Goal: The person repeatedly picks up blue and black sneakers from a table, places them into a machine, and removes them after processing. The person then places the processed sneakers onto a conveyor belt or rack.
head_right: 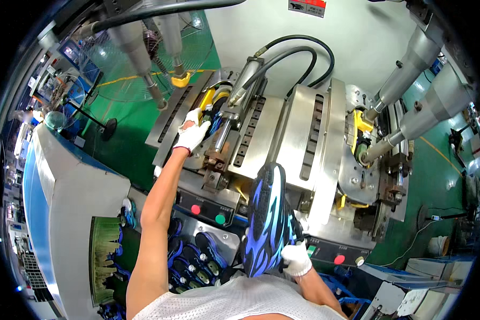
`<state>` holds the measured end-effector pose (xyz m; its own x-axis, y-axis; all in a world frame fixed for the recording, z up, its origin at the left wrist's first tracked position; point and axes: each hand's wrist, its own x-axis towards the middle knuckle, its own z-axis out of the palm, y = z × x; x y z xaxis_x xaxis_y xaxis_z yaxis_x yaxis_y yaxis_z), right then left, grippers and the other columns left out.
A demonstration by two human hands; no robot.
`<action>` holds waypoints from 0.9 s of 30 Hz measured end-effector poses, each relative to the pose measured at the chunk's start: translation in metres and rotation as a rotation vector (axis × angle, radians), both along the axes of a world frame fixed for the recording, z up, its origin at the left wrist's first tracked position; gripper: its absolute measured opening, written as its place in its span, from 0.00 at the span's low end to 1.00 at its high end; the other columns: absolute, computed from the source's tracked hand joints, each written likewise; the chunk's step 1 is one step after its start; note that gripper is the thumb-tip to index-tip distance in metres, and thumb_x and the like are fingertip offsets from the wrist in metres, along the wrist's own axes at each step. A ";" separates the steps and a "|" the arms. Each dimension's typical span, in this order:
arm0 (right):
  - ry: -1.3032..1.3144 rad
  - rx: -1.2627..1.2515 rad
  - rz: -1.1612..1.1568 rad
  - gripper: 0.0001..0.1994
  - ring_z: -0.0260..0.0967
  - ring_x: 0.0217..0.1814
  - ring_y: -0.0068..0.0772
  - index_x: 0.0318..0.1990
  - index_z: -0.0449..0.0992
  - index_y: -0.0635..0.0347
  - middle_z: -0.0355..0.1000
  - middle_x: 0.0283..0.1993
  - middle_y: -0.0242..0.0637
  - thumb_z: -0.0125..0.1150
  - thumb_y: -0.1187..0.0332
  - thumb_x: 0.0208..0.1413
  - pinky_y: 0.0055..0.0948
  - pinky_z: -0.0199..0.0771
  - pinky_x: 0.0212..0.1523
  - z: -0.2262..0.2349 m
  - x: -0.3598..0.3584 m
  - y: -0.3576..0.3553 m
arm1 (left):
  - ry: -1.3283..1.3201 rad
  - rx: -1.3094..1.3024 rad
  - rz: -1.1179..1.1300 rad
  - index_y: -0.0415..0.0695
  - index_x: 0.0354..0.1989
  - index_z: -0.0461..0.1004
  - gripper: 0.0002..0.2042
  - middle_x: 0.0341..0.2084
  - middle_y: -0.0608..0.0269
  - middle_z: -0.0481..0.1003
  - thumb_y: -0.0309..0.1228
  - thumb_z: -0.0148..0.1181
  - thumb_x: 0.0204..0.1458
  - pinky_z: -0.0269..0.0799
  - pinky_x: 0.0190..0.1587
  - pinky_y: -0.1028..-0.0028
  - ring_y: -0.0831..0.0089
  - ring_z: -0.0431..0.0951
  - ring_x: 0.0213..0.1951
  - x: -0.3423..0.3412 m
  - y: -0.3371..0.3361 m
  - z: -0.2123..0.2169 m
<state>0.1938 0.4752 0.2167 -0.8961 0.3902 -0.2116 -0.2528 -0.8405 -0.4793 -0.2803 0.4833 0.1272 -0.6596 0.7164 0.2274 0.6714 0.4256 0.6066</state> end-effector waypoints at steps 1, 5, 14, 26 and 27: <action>0.037 0.020 0.000 0.46 0.70 0.64 0.63 0.70 0.61 0.70 0.70 0.63 0.63 0.77 0.62 0.42 0.59 0.71 0.66 0.009 -0.001 0.004 | 0.094 -0.050 0.056 0.38 0.68 0.62 0.35 0.62 0.42 0.69 0.41 0.66 0.55 0.64 0.66 0.60 0.47 0.68 0.64 -0.010 0.018 -0.016; -0.095 0.106 -0.186 0.44 0.72 0.63 0.58 0.69 0.61 0.70 0.70 0.63 0.59 0.76 0.72 0.42 0.56 0.74 0.64 -0.040 0.029 0.006 | 0.097 -0.165 0.149 0.44 0.64 0.66 0.35 0.57 0.46 0.74 0.42 0.72 0.49 0.70 0.59 0.56 0.48 0.74 0.60 -0.018 0.067 -0.038; -0.643 0.153 -0.156 0.17 0.64 0.19 0.14 0.48 0.75 0.59 0.72 0.29 0.24 0.69 0.74 0.49 0.18 0.61 0.16 -0.026 -0.018 -0.005 | 0.080 -0.159 0.138 0.45 0.61 0.68 0.34 0.55 0.47 0.77 0.51 0.68 0.49 0.67 0.62 0.56 0.48 0.77 0.58 -0.018 -0.012 0.099; -0.413 0.292 -0.068 0.14 0.79 0.41 0.40 0.48 0.73 0.60 0.77 0.40 0.41 0.66 0.74 0.55 0.47 0.86 0.43 -0.014 -0.389 0.069 | -0.166 -0.046 0.239 0.40 0.51 0.73 0.27 0.37 0.56 0.77 0.31 0.76 0.40 0.75 0.47 0.63 0.61 0.79 0.41 0.166 -0.363 0.076; -0.624 0.306 -0.051 0.14 0.79 0.36 0.42 0.45 0.75 0.60 0.77 0.35 0.42 0.67 0.78 0.50 0.44 0.81 0.37 -0.002 -0.416 0.057 | -0.212 -0.075 0.320 0.41 0.50 0.73 0.27 0.36 0.57 0.76 0.31 0.76 0.39 0.75 0.47 0.63 0.62 0.79 0.40 0.186 -0.390 0.061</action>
